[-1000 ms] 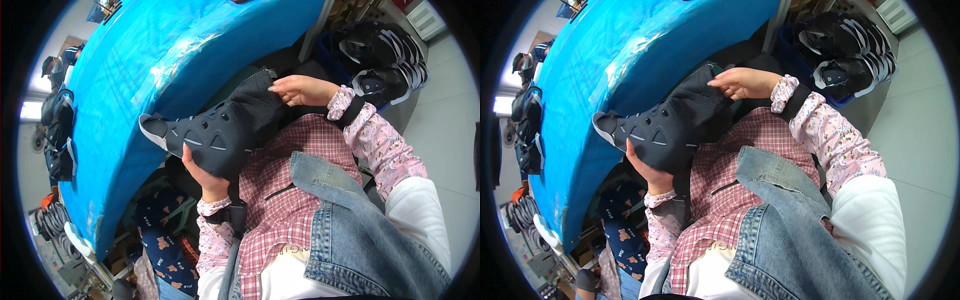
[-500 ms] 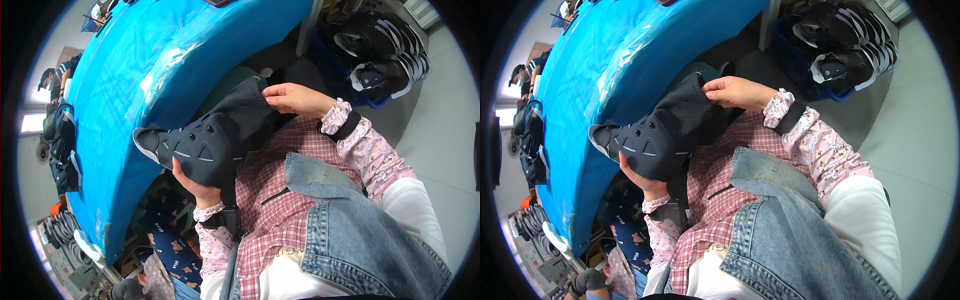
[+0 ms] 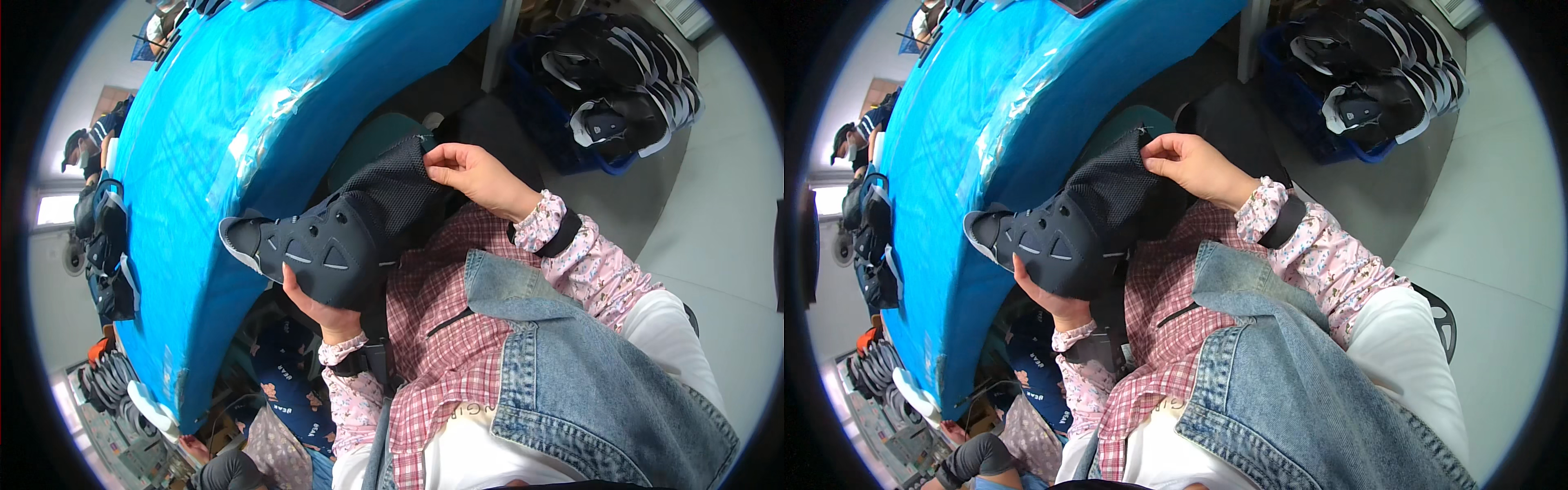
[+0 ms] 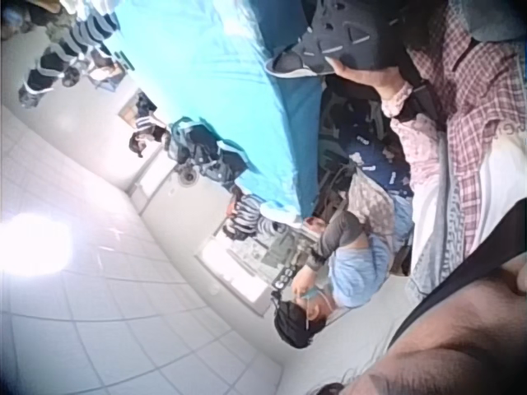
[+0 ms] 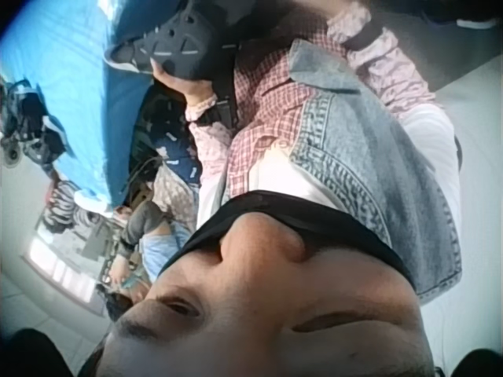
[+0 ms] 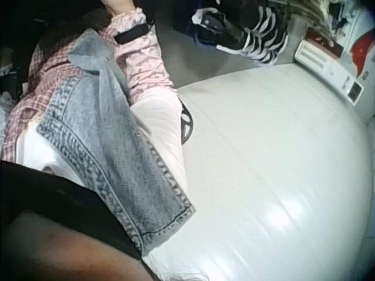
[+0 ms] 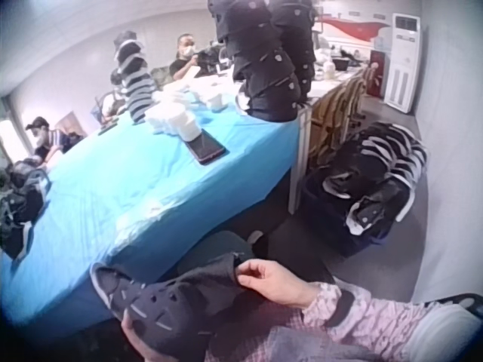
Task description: The person picks up a white foam lining and inserts it into the interior of a black shoe upper, then uses their hands to press and smooth the lining into place against the inner walls of the upper.
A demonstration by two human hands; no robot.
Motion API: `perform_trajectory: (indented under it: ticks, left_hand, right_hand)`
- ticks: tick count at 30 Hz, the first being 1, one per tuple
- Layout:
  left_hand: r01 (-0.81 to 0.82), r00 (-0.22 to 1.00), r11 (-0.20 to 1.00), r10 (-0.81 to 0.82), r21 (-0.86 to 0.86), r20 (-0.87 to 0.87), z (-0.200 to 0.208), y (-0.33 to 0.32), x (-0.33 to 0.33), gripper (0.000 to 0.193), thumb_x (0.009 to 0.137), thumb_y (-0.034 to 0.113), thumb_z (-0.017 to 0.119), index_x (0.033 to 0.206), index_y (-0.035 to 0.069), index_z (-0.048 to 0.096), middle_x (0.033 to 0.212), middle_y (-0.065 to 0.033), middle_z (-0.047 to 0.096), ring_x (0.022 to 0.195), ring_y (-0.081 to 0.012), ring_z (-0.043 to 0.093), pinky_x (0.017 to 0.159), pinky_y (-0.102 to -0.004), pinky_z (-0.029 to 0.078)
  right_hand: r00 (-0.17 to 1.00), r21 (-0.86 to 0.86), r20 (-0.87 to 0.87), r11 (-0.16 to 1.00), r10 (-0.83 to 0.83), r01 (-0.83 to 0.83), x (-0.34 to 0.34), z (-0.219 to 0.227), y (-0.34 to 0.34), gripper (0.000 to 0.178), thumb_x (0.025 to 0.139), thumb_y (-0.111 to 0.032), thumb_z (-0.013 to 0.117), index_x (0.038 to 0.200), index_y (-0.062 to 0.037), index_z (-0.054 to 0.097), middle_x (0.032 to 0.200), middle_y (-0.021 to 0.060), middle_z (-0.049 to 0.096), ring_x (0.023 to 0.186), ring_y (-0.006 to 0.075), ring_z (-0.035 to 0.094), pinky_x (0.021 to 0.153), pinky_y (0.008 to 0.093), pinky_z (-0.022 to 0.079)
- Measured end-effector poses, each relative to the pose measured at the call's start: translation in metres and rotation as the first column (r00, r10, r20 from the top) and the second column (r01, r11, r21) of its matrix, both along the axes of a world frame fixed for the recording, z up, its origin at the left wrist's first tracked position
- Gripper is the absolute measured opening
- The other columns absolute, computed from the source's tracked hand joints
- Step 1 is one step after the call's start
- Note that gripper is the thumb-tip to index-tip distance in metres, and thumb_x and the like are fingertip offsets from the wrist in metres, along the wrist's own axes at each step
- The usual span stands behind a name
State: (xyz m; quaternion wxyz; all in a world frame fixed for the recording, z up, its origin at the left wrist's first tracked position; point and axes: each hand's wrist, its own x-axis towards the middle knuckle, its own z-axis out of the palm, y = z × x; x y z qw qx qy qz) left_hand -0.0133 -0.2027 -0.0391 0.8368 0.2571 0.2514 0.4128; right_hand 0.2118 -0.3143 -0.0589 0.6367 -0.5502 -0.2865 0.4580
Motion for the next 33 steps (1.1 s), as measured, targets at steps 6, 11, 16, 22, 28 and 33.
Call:
perform_trajectory:
  ticks: [6, 11, 16, 22, 28, 33]
  left_hand:
    - [-0.037, 0.997, 0.999, 0.037, -0.008, -0.062, 0.001, -0.001, -0.001, 0.058, 0.086, 0.046, 0.044, 0.129, 0.007, 0.040, 0.129, -0.0110, 0.047, 0.118, -0.0282, 0.045, 0.100, -0.0429, 0.035]
    - [-0.021, 0.999, 0.999, 0.020, -0.028, -0.040, 0.002, -0.002, 0.002, 0.059, 0.086, 0.046, 0.043, 0.130, 0.007, 0.039, 0.129, -0.0108, 0.045, 0.118, -0.0281, 0.044, 0.100, -0.0427, 0.035]
    - [-0.039, 0.999, 0.998, 0.040, -0.047, 0.006, -0.003, -0.001, 0.002, 0.059, 0.085, 0.045, 0.043, 0.130, 0.007, 0.038, 0.130, -0.0110, 0.045, 0.119, -0.0282, 0.043, 0.101, -0.0427, 0.034]
    - [-0.029, 1.000, 0.999, 0.029, -0.038, -0.010, -0.002, 0.002, 0.001, 0.060, 0.085, 0.045, 0.043, 0.131, 0.007, 0.037, 0.131, -0.0111, 0.044, 0.119, -0.0284, 0.043, 0.101, -0.0428, 0.033]
    - [0.009, 0.999, 0.999, -0.007, -0.037, 0.051, -0.002, 0.002, -0.001, 0.058, 0.086, 0.045, 0.044, 0.129, 0.007, 0.040, 0.128, -0.0115, 0.047, 0.118, -0.0287, 0.045, 0.100, -0.0429, 0.035]
    - [0.014, 0.999, 1.000, -0.013, -0.026, 0.042, -0.003, 0.002, 0.000, 0.058, 0.086, 0.045, 0.043, 0.129, 0.006, 0.040, 0.129, -0.0110, 0.047, 0.118, -0.0284, 0.045, 0.101, -0.0427, 0.034]
  right_hand:
    - [0.955, -0.091, -0.111, 0.955, 0.274, -0.284, 0.019, 0.014, -0.003, 0.027, 0.087, -0.010, 0.058, 0.110, 0.0030, 0.057, 0.101, 0.0034, 0.061, 0.090, 0.0097, 0.056, 0.084, 0.0224, 0.044]
    - [0.982, -0.118, 0.075, 0.979, 0.175, -0.165, 0.015, 0.011, 0.001, 0.023, 0.087, -0.012, 0.058, 0.106, 0.0016, 0.059, 0.096, 0.0009, 0.061, 0.085, 0.0065, 0.055, 0.078, 0.0196, 0.044]
    - [0.985, -0.131, -0.173, 0.991, -0.020, -0.003, 0.009, 0.010, -0.005, 0.023, 0.089, -0.019, 0.056, 0.103, -0.0013, 0.060, 0.084, -0.0030, 0.057, 0.074, 0.0037, 0.050, 0.069, 0.0170, 0.041]
    - [0.940, -0.009, -0.232, 0.966, 0.248, -0.257, 0.024, 0.011, -0.010, 0.023, 0.090, -0.020, 0.056, 0.105, -0.0035, 0.055, 0.086, -0.0041, 0.055, 0.075, 0.0032, 0.048, 0.069, 0.0167, 0.041]
    - [0.949, -0.056, 0.057, 0.950, 0.311, -0.308, 0.021, 0.025, -0.010, 0.018, 0.087, -0.017, 0.059, 0.098, -0.0026, 0.057, 0.092, -0.0005, 0.058, 0.084, 0.0062, 0.052, 0.078, 0.0198, 0.043]
    - [0.988, -0.055, 0.151, 0.998, 0.044, -0.036, 0.010, 0.014, -0.012, 0.016, 0.085, -0.013, 0.061, 0.096, -0.0007, 0.059, 0.088, 0.0026, 0.061, 0.082, 0.0087, 0.057, 0.076, 0.0221, 0.046]
